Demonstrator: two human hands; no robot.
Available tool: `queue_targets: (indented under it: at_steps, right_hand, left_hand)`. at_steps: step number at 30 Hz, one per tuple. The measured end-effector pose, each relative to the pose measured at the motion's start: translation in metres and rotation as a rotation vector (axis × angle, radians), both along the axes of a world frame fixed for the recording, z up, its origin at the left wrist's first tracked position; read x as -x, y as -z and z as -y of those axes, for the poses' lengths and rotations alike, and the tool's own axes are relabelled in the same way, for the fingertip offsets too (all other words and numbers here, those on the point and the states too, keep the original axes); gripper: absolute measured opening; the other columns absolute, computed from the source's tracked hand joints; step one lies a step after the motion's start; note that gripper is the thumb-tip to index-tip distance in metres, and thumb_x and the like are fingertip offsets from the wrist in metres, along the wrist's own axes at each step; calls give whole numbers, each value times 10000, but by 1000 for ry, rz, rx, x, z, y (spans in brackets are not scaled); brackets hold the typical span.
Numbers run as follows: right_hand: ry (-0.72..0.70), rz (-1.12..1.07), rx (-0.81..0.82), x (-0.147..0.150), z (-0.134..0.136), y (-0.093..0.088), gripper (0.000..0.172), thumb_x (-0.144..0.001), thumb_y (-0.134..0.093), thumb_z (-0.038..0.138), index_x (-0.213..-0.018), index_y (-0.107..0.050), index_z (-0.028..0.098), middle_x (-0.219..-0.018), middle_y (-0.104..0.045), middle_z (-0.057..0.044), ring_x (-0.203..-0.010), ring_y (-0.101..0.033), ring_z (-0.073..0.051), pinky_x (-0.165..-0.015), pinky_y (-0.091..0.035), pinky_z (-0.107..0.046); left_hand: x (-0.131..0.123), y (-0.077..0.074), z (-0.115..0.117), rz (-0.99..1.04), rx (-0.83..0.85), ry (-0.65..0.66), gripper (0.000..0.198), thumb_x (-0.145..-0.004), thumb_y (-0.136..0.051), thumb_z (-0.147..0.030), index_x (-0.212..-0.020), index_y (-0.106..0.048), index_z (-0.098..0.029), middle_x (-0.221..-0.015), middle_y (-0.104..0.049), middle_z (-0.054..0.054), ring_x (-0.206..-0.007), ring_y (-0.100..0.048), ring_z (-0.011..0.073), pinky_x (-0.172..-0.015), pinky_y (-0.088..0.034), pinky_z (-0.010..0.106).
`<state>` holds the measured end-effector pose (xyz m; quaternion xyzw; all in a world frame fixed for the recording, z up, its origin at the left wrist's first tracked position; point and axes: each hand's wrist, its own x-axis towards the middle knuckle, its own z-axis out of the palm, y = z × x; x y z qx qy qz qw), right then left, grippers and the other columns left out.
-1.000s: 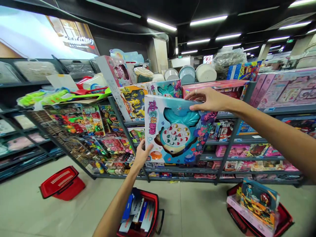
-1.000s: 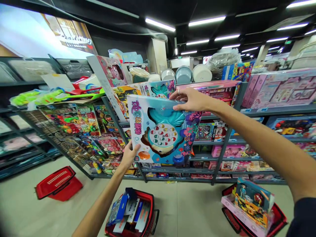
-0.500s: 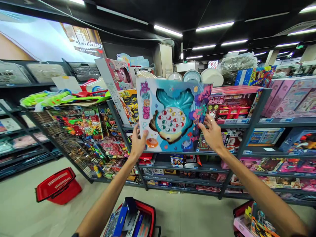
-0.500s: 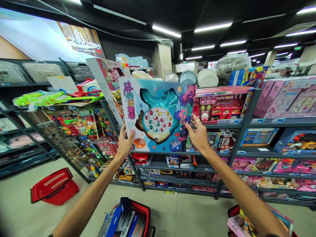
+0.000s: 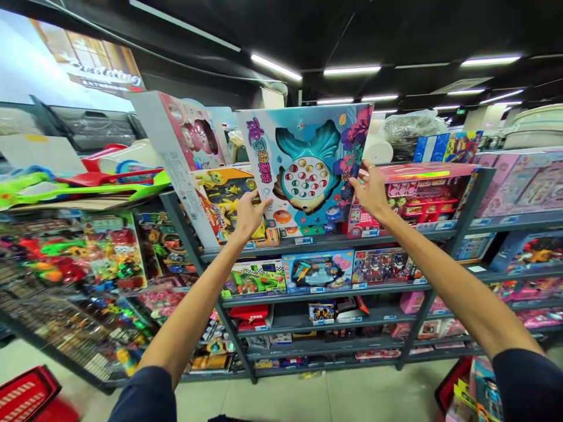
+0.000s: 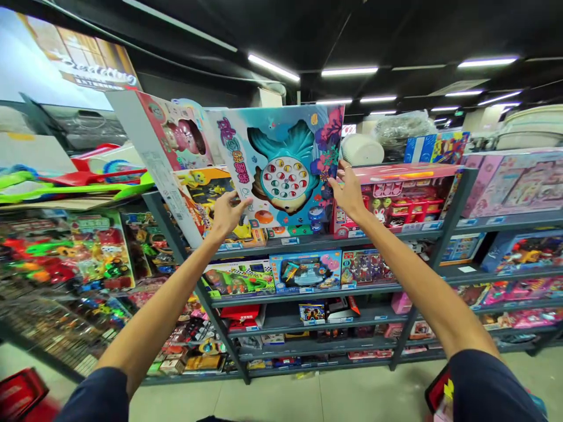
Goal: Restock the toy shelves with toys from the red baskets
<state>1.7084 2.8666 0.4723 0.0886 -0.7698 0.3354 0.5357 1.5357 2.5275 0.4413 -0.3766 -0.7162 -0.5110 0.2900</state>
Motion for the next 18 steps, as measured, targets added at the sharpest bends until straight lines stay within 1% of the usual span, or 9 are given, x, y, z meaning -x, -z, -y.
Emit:
queue_targets:
  at_steps: [4,8,11,15,18]
  right_hand:
    - [44,25,-5,14,-9,17,828,-925,-704,595,-1602,-470,180,-1497,-642,-208,-1323,-669,-384,-992,-663,-565]
    - [79,31,13,23,-17,28,790,-927,-692,620,-1556,-525,172,-1509,-632,-214,-1317,-673,-383,-956,-687,-545]
    - [98,17,27,26,-22,32,786,-925,-696,617,-1554,-524,177,-1493,-648,-211,-1310,-679,-382,-945,-692,-553]
    - [131,-14,22,28,-32,32,782,-929,-694,621,-1553,-526,182,-1446,-683,-203,-1316,-678,-377,-942,-693,-553]
    - [130,-17,12,30,-36,32,800,-927,-699,622,-1569,-512,182,-1465,-670,-202,-1326,-671,-374,-949,-691,-550]
  left_hand:
    - [20,12,-10,-17,78,-60,388,-899,-714,-407,-1137,-816,-119,-996,-747,99,-860,-675,229,-907,-566,373]
    - [32,18,-16,-23,102,-43,380,-930,-668,-395,-1156,-812,-125,-1032,-739,110,-884,-693,242,-928,-573,389]
    - [34,17,-16,-39,109,-2,399,-939,-664,-384,-1210,-802,-127,-1067,-726,118,-898,-708,242,-927,-583,385]
    - [30,16,-18,-43,125,35,414,-947,-661,-388,-1240,-800,-131,-1066,-718,115,-907,-726,241,-913,-588,380]
    - [30,18,-22,-50,119,26,412,-949,-665,-390,-1241,-801,-134,-1058,-735,118,-917,-729,248,-918,-589,385]
